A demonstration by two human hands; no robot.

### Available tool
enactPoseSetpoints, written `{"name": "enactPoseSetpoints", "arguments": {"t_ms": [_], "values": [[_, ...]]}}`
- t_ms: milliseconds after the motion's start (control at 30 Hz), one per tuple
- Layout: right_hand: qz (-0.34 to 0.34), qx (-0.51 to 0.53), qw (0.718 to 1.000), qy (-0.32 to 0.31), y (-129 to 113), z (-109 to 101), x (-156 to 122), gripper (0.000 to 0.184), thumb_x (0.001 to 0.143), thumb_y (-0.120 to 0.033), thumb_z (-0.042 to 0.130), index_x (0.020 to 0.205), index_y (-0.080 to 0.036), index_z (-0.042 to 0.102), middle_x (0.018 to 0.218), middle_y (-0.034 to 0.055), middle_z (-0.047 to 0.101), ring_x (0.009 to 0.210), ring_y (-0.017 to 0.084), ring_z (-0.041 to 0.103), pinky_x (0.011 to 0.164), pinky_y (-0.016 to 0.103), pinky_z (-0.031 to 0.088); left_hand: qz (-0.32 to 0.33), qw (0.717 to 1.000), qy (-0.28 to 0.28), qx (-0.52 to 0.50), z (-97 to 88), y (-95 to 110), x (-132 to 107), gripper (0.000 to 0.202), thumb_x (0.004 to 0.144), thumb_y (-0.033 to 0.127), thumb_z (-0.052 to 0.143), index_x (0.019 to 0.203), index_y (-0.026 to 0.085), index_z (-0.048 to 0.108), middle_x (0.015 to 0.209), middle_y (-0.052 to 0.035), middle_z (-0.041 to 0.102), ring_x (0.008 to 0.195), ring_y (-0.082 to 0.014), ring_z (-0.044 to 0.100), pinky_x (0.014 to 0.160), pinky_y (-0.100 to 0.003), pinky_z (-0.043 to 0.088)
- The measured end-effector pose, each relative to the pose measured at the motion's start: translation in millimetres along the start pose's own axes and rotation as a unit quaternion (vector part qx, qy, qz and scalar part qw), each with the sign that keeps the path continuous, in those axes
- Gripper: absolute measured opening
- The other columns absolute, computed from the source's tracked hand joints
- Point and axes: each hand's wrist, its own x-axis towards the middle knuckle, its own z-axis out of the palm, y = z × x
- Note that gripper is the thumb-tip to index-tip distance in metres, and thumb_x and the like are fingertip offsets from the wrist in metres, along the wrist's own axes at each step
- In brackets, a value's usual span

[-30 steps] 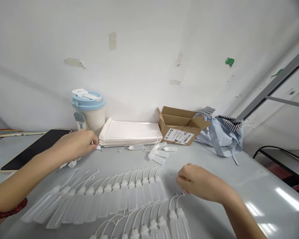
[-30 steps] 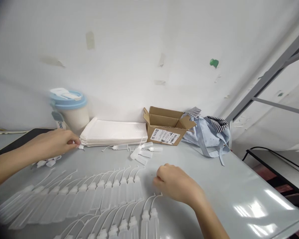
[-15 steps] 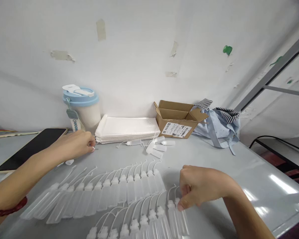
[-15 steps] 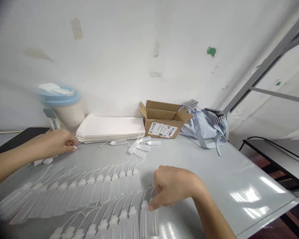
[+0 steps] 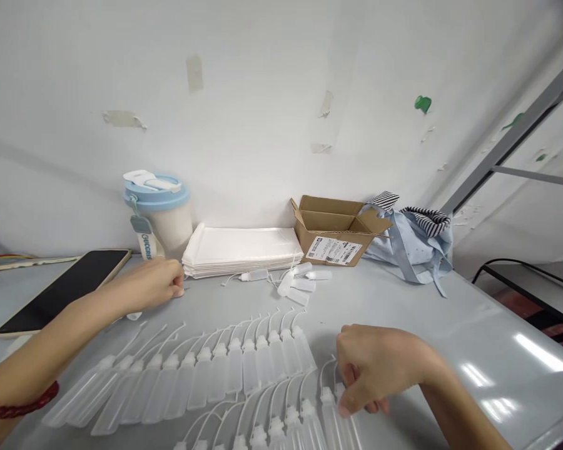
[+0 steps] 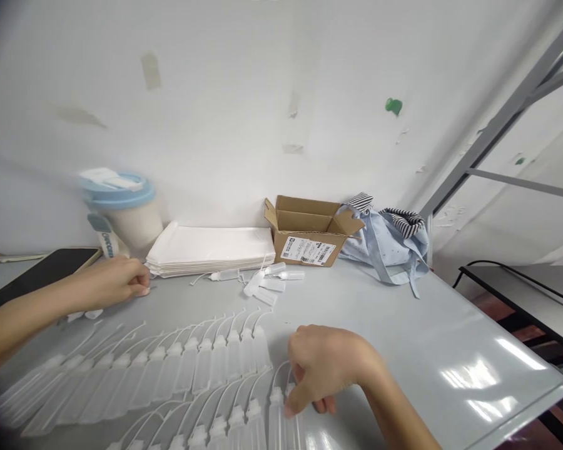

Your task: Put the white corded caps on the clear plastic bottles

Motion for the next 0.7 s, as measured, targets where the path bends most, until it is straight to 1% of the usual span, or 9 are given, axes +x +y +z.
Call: {"name": "enactPoseSetpoints", "arguments": {"t_ms": [100, 200, 367, 533, 600, 700], "values": [[-0.005, 0.001, 1.0, -0.005, 3.0, -0.4, 2.1, 0.033, 0.069, -0.027, 0.066, 0.041, -0.016, 0.052, 0.042, -0.0048, 0.05, 0.043, 0.01, 0.052, 0.054, 0.023, 0.045, 0.003, 1.0, 0.012, 0.005, 1.0, 0.6, -2.2, 0.019, 0.08, 0.015, 0.052, 0.063, 0.017, 0.061, 0.059, 0.0015, 0.058, 0.061, -0.0173, 0.055, 0.056, -0.023, 0.029], [-0.009, 0.013, 1.0, 0.006, 6.3, -1.4, 2.8, 0.03, 0.067, -0.024, 0.066, 0.043, -0.016, 0.051, 0.043, -0.0052, 0.051, 0.043, 0.009, 0.053, 0.052, 0.022, 0.044, 0.004, 1.0, 0.01, 0.005, 3.3, -1.5, -1.8, 0.02, 0.08, 0.015, 0.051, 0.061, 0.017, 0.058, 0.057, 0.0014, 0.057, 0.06, -0.0172, 0.054, 0.056, -0.023, 0.028], [0.03, -0.001, 0.996, 0.079, 13.0, -8.8, 1.0, 0.026, 0.064, -0.022, 0.065, 0.045, -0.017, 0.048, 0.04, -0.0057, 0.05, 0.043, 0.011, 0.054, 0.047, 0.02, 0.04, 0.002, 1.0, 0.004, 0.008, 6.7, -6.3, 1.5, 0.017, 0.08, 0.018, 0.051, 0.064, 0.017, 0.057, 0.064, -0.0011, 0.061, 0.065, -0.0191, 0.057, 0.058, -0.023, 0.029], [0.038, -0.017, 0.989, 0.139, 23.4, -20.1, 2.7, 0.024, 0.065, -0.023, 0.059, 0.047, -0.02, 0.044, 0.041, -0.0037, 0.051, 0.046, 0.012, 0.052, 0.046, 0.022, 0.035, -0.004, 1.0, -0.014, 0.022, 9.2, -10.2, 3.4, 0.015, 0.08, 0.019, 0.051, 0.066, 0.017, 0.057, 0.068, -0.0037, 0.061, 0.07, -0.0219, 0.058, 0.059, -0.025, 0.031], [0.042, -0.023, 0.986, 0.16, 26.8, -22.5, 4.2, 0.023, 0.066, -0.023, 0.058, 0.049, -0.02, 0.043, 0.044, -0.0029, 0.053, 0.048, 0.012, 0.051, 0.046, 0.023, 0.033, -0.007, 0.999, -0.026, 0.028, 10.0, -11.3, 3.4, 0.013, 0.079, 0.018, 0.053, 0.066, 0.017, 0.057, 0.068, -0.0033, 0.06, 0.068, -0.0211, 0.057, 0.058, -0.026, 0.032], [0.054, -0.035, 0.979, 0.193, 29.0, -22.7, 6.2, 0.021, 0.071, -0.025, 0.056, 0.053, -0.02, 0.045, 0.05, -0.0013, 0.057, 0.051, 0.013, 0.05, 0.046, 0.023, 0.032, -0.011, 0.998, -0.042, 0.037, 10.4, -11.8, 2.8, 0.013, 0.081, 0.02, 0.055, 0.07, 0.016, 0.057, 0.069, -0.0006, 0.058, 0.067, -0.0179, 0.055, 0.06, -0.028, 0.036]]}}
